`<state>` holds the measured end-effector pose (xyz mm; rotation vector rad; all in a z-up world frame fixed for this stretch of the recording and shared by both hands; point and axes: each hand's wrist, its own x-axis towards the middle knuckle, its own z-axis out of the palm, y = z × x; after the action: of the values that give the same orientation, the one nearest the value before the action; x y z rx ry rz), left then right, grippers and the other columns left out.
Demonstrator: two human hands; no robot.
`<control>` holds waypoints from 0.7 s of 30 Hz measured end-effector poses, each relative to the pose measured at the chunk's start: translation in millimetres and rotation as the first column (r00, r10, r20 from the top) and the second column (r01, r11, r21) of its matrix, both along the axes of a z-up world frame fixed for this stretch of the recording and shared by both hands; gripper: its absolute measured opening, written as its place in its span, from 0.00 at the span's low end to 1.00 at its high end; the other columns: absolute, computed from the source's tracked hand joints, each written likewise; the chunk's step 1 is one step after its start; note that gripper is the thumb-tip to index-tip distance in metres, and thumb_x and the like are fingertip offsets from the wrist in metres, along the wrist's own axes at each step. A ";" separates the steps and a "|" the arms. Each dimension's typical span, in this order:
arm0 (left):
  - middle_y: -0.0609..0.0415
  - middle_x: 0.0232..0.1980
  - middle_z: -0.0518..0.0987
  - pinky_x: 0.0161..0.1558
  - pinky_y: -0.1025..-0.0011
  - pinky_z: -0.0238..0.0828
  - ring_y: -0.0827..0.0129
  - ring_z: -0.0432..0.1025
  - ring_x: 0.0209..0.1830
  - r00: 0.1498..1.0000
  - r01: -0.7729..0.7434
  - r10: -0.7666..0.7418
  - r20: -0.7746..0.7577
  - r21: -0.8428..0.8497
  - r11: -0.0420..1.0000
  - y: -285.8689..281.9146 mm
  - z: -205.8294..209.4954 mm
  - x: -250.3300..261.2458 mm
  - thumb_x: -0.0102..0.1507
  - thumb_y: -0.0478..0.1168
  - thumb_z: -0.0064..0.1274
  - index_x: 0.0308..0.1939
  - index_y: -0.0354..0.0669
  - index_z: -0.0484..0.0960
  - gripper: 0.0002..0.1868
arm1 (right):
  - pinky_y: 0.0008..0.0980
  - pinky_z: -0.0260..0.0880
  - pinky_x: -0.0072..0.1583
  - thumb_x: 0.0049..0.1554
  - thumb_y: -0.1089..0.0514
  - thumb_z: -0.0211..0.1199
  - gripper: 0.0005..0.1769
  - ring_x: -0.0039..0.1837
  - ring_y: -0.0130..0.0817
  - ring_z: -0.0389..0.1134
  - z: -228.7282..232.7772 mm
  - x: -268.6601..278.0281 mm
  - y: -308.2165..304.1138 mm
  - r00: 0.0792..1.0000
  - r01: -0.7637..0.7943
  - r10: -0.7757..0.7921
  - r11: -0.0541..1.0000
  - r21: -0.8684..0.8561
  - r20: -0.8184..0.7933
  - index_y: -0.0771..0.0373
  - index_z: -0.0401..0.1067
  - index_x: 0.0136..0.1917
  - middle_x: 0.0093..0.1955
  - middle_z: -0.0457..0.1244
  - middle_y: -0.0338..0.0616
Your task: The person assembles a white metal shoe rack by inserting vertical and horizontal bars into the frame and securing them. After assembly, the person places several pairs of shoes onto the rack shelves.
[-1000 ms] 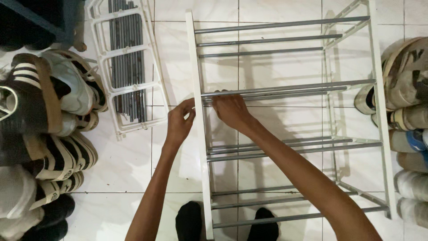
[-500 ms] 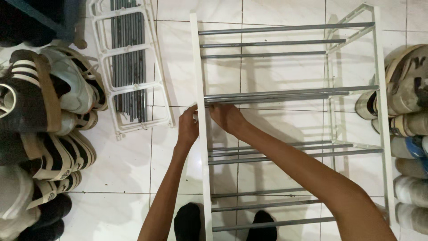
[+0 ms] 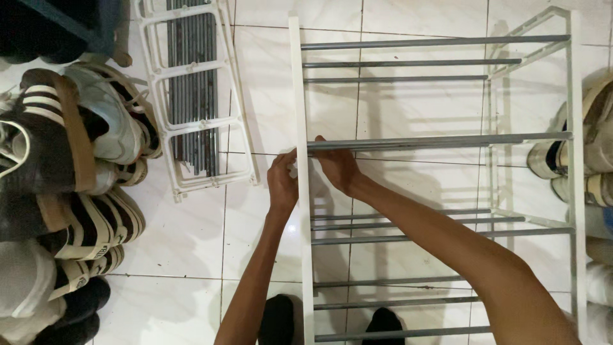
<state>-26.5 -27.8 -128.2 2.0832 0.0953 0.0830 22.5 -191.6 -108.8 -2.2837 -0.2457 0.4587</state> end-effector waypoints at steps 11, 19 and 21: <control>0.44 0.44 0.82 0.45 0.64 0.74 0.56 0.75 0.40 0.998 -0.036 0.035 0.045 0.017 0.999 -5.4 -13.8 3.8 0.56 0.30 0.63 0.59 0.33 0.80 0.26 | 0.42 0.67 0.50 0.68 0.59 0.50 0.08 0.45 0.46 0.68 -10.0 10.2 -9.9 0.996 -0.049 0.052 0.998 0.048 -0.075 0.64 0.68 0.51 0.43 0.67 0.53; 0.38 0.39 0.80 0.42 0.57 0.73 0.49 0.76 0.39 0.996 -0.006 -0.003 0.088 0.097 0.995 -2.8 -25.2 7.0 0.58 0.27 0.58 0.58 0.33 0.79 0.22 | 0.43 0.68 0.50 0.65 0.58 0.55 0.08 0.47 0.49 0.68 -17.2 15.2 -13.9 0.992 -0.121 0.122 0.992 -0.029 0.021 0.65 0.66 0.48 0.44 0.66 0.54; 0.37 0.39 0.80 0.42 0.56 0.73 0.48 0.76 0.40 1.000 0.016 -0.016 -0.002 0.114 0.993 -1.7 -27.5 2.5 0.57 0.24 0.52 0.58 0.34 0.80 0.24 | 0.44 0.66 0.50 0.65 0.57 0.55 0.08 0.48 0.50 0.67 -15.3 13.3 -17.2 0.995 -0.103 0.102 0.994 0.041 0.013 0.65 0.66 0.49 0.45 0.66 0.53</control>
<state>-24.0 -29.5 -155.7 2.1978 0.0762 0.0793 35.8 -208.8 -124.1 -2.2403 -0.3762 0.4891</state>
